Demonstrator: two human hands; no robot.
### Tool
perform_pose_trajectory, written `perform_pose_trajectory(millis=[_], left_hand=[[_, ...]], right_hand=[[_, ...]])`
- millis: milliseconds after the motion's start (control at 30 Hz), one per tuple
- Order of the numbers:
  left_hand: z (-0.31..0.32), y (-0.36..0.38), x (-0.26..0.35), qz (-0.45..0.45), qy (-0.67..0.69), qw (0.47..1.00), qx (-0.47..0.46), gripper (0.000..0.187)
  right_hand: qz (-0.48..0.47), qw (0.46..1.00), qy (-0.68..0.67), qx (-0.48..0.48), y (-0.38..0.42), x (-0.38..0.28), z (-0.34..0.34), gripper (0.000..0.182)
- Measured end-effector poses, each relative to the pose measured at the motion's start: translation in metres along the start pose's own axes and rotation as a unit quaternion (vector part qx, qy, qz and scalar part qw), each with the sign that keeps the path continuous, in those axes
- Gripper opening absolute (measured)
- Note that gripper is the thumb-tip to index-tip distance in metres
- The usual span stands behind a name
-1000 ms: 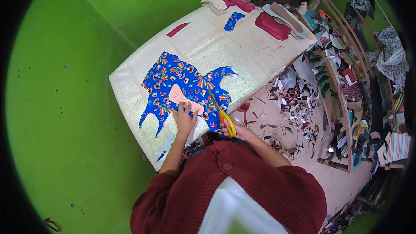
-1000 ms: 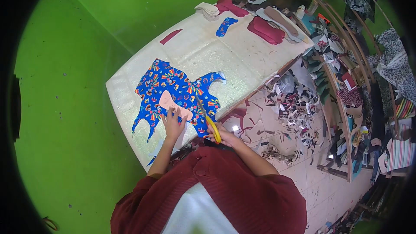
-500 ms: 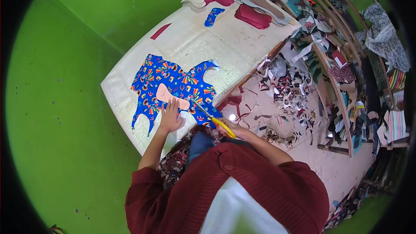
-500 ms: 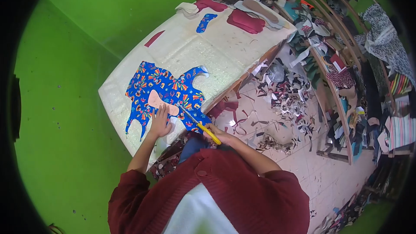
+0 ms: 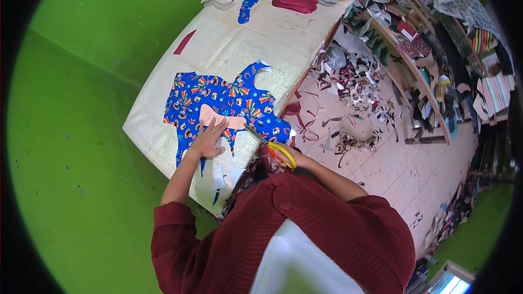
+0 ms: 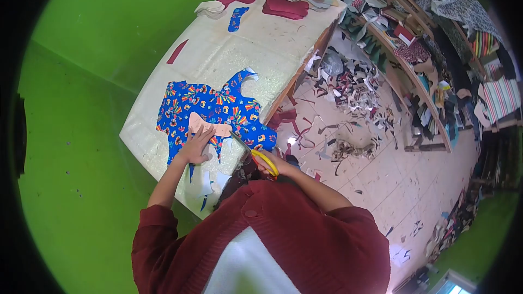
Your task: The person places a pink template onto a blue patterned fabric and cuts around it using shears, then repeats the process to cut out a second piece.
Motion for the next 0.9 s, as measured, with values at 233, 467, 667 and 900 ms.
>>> perform_pose_trajectory(millis=[233,467,667,900], left_hand=[[-0.002,0.003,-0.005,0.062,-0.014,0.998,0.003,0.089],[-0.008,0.000,-0.009,0.109,-0.034,0.992,0.050,0.074],[-0.002,-0.001,-0.006,0.138,-0.096,0.980,0.109,0.059],[-0.004,0.000,0.002,0.151,-0.122,0.968,0.158,0.053]], right_hand=[[0.019,0.995,-0.055,0.077,-0.012,0.014,0.027,0.034],[0.037,0.990,-0.051,0.126,-0.015,0.025,0.038,0.035],[0.048,0.990,-0.034,0.124,-0.016,0.035,0.034,0.037],[0.076,0.993,0.024,0.091,-0.013,0.031,0.036,0.050]])
Point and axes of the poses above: each hand's wrist, its own y-axis away from the middle knuckle, its own z-axis out of the palm, x = y × z, the point moved 10 cm from there along -y, towards the middle knuckle, and after that the axes turned 14 degrees about y, right-handed, at the moved point
